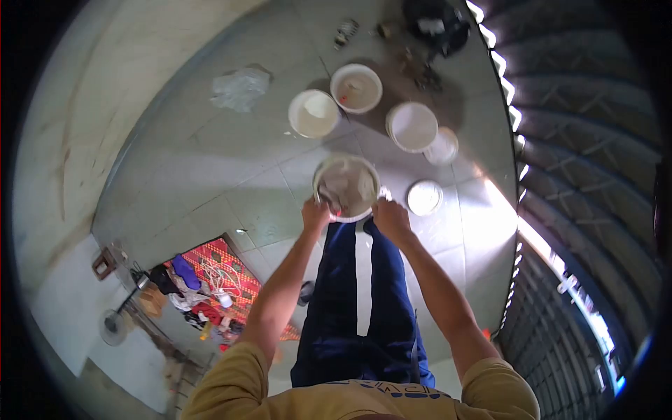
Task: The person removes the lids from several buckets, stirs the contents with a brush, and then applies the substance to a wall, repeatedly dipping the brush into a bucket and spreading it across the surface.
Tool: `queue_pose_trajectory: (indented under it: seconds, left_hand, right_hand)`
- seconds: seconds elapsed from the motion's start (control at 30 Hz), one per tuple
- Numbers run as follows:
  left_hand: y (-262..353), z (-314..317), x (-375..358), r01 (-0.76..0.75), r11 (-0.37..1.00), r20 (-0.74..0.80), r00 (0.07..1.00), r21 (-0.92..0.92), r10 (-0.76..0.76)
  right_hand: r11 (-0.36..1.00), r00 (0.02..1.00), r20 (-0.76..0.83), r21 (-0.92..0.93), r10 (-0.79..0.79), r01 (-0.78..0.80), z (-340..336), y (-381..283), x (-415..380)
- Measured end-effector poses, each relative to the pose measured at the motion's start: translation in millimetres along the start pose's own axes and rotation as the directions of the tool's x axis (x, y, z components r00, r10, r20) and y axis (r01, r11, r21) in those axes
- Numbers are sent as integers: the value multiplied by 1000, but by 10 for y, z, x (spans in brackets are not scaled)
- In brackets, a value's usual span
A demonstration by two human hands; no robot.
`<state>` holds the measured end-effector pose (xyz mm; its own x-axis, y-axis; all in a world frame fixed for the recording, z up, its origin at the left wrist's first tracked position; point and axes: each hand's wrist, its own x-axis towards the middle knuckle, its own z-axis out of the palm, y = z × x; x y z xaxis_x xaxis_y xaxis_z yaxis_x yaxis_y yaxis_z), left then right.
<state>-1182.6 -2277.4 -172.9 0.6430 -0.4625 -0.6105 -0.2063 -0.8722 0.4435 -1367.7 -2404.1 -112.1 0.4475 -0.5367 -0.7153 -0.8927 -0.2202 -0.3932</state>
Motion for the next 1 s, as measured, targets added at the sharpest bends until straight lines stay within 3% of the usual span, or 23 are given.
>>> queue_pose_trajectory:
  seconds: [0.03,0.07,0.1,0.13,0.2,0.23,0.27,0.3,0.37,0.4,0.43,0.5,0.53,0.6,0.7,0.77,0.8,0.93,1.0]
  left_hand:
    - [-210,-41,-146,-57,991,40,998,119,52]
    - [-60,-208,-452,50,999,-96,994,-4,-50]
    - [-58,-369,-737,-37,996,-135,990,-82,26]
    - [-85,-525,-988,-23,977,-102,995,-214,1]
    - [-201,-683,-1475,92,963,-96,988,-255,-120]
    - [-326,-682,-1701,38,953,-183,978,-299,-97]
    - [-386,-754,-1930,87,944,-169,975,-317,-147]
    - [-275,-947,-2234,189,870,-87,963,-456,-255]
    - [-532,-854,-2684,104,720,-163,943,-686,-292]
    - [-615,-918,-2945,-130,812,-373,921,-568,-113]
    - [-844,-748,-3106,-85,796,-365,914,-599,-177]
    - [-738,-997,-3707,50,326,-99,900,-944,-425]
    - [-794,-996,-3958,9,287,-128,881,-958,-456]
    - [-977,-925,-4467,26,44,-4,819,-999,-574]
    - [-1200,-824,-5177,-94,-158,39,732,-983,-680]
    - [-1447,-584,-5627,-211,-212,12,681,-954,-732]
    - [-1575,-470,-5834,-273,-246,13,643,-930,-766]
    - [-1862,-250,-6896,-467,-353,88,500,-811,-862]
    - [-2056,-120,-7379,-555,-363,120,425,-749,-897]
  right_hand:
    - [994,998,36,-89,-55,58,-32,-63,-99]
    - [983,995,48,-158,-82,89,-86,-163,-209]
    - [967,992,67,-226,-108,121,-106,-271,-347]
    - [933,980,58,-298,-192,200,-93,-344,-462]
    - [836,937,71,-433,-343,339,-208,-577,-729]
    - [774,908,95,-491,-407,399,-308,-740,-899]
    - [660,834,111,-559,-541,502,-374,-864,-1083]
    - [618,806,123,-580,-579,532,-406,-985,-1253]
    - [462,681,214,-591,-701,662,-408,-1223,-1569]
    - [396,606,226,-578,-762,713,-362,-1316,-1730]
    - [325,527,241,-562,-815,760,-313,-1420,-1857]
    - [193,398,358,-490,-844,850,-261,-1761,-2261]
    - [150,329,388,-423,-861,893,-135,-1850,-2400]
    - [46,184,437,-308,-880,950,143,-2067,-2770]
    - [-192,-28,563,-235,-826,953,732,-2280,-3306]
    - [-355,-95,669,-264,-737,897,1192,-2326,-3736]
    - [-361,-185,647,-149,-740,920,1440,-2329,-3940]
    - [-434,-264,787,-6,-557,901,2333,-2253,-4950]
    - [-471,-388,775,134,-498,872,2842,-2140,-5420]
